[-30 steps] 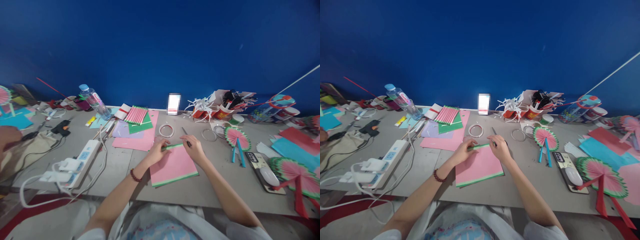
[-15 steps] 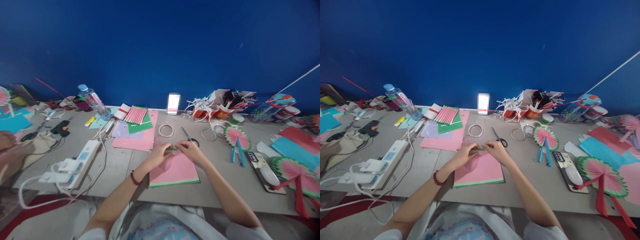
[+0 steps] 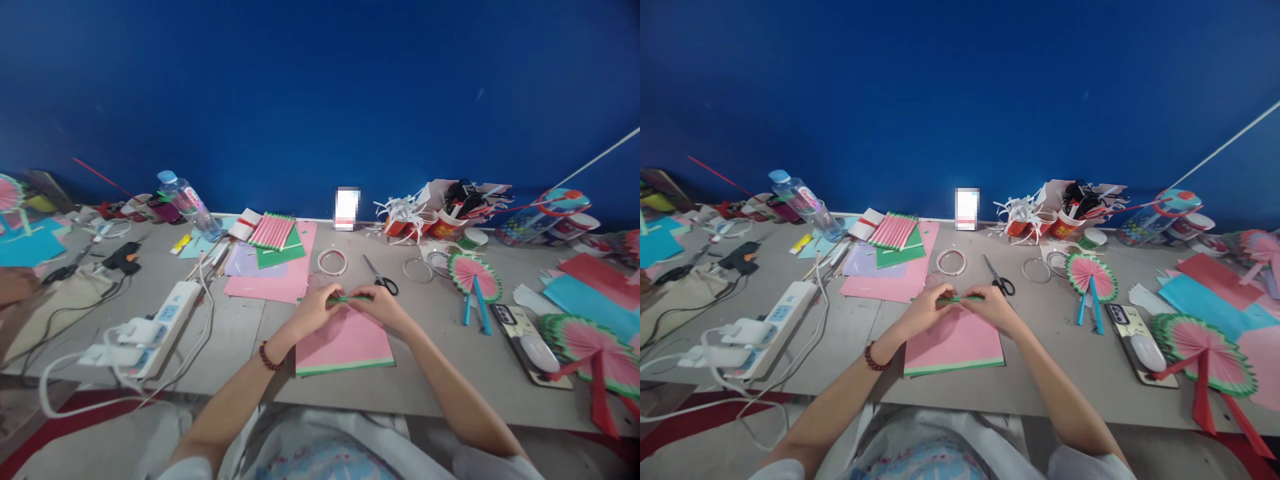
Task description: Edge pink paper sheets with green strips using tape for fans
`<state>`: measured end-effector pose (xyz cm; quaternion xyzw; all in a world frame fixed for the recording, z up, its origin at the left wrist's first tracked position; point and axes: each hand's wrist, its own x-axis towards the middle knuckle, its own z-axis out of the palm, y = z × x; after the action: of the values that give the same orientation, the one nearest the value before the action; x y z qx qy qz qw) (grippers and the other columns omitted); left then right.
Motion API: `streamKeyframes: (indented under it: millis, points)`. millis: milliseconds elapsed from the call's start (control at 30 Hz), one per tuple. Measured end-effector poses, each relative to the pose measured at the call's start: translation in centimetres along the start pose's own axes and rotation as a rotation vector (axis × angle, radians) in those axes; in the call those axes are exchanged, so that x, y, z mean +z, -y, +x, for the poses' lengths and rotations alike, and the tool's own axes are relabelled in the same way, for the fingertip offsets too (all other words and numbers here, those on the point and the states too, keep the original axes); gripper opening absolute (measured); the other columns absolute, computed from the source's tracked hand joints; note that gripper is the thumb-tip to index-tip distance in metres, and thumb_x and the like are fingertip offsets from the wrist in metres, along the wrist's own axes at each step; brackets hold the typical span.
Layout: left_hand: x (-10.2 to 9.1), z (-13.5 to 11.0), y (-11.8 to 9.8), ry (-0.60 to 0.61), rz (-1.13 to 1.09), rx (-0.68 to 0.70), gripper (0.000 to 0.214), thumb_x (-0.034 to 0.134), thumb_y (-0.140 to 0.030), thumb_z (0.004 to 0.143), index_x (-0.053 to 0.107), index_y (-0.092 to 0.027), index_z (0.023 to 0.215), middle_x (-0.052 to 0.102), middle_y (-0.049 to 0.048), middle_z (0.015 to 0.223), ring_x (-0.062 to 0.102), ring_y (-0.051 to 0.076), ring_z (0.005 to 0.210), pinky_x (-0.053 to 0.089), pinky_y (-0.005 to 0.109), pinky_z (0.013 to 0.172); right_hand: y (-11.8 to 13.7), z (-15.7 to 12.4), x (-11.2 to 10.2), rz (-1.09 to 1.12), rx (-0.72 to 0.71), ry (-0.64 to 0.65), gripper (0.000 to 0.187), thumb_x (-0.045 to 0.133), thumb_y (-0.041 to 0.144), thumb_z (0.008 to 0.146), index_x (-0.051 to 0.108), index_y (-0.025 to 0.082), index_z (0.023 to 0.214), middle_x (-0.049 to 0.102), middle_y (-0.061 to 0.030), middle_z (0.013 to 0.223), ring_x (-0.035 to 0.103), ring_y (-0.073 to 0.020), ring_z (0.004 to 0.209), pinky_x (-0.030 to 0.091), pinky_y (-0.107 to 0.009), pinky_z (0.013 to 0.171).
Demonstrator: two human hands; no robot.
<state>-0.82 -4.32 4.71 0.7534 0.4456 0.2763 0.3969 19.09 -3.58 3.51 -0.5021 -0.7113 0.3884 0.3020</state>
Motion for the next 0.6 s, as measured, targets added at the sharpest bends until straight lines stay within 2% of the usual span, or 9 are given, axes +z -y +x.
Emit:
streamKeyframes:
  millis: [100, 267, 600]
  points:
    - [0.02, 0.03, 0.24, -0.012, -0.043, 0.003, 0.022, 0.061, -0.029, 0.080, 0.057, -0.023, 0.102, 0.067, 0.0028, 0.097, 0.063, 0.018, 0.092, 0.049, 0.027, 0.080, 0.02, 0.06, 0.06, -0.026, -0.037, -0.025, 0.010, 0.063, 0.026, 0.075, 0.071, 0.021, 0.077, 0.072, -0.0018, 0.080, 0.065, -0.0184, 0.076, 0.048, -0.027, 0.071]
    - [-0.13, 0.23, 0.60, -0.021, -0.072, 0.017, 0.019, 0.051, -0.025, 0.086, 0.057, -0.023, 0.104, 0.068, 0.0027, 0.093, 0.064, 0.017, 0.089, 0.049, 0.027, 0.079, 0.18, 0.06, 0.21, -0.073, -0.110, -0.031, 0.010, 0.062, 0.025, 0.078, 0.072, 0.021, 0.079, 0.072, -0.0028, 0.081, 0.065, -0.0178, 0.076, 0.048, -0.027, 0.071]
    - [-0.29, 0.31, 0.61, -0.004, -0.092, 0.012, 0.020, 0.053, -0.026, 0.086, 0.058, -0.021, 0.105, 0.068, 0.0033, 0.089, 0.063, 0.017, 0.085, 0.048, 0.027, 0.075, 0.25, -0.08, 0.37, -0.127, -0.170, -0.020, 0.012, 0.061, 0.020, 0.078, 0.072, 0.022, 0.085, 0.072, -0.0028, 0.083, 0.064, -0.0164, 0.076, 0.046, -0.026, 0.071]
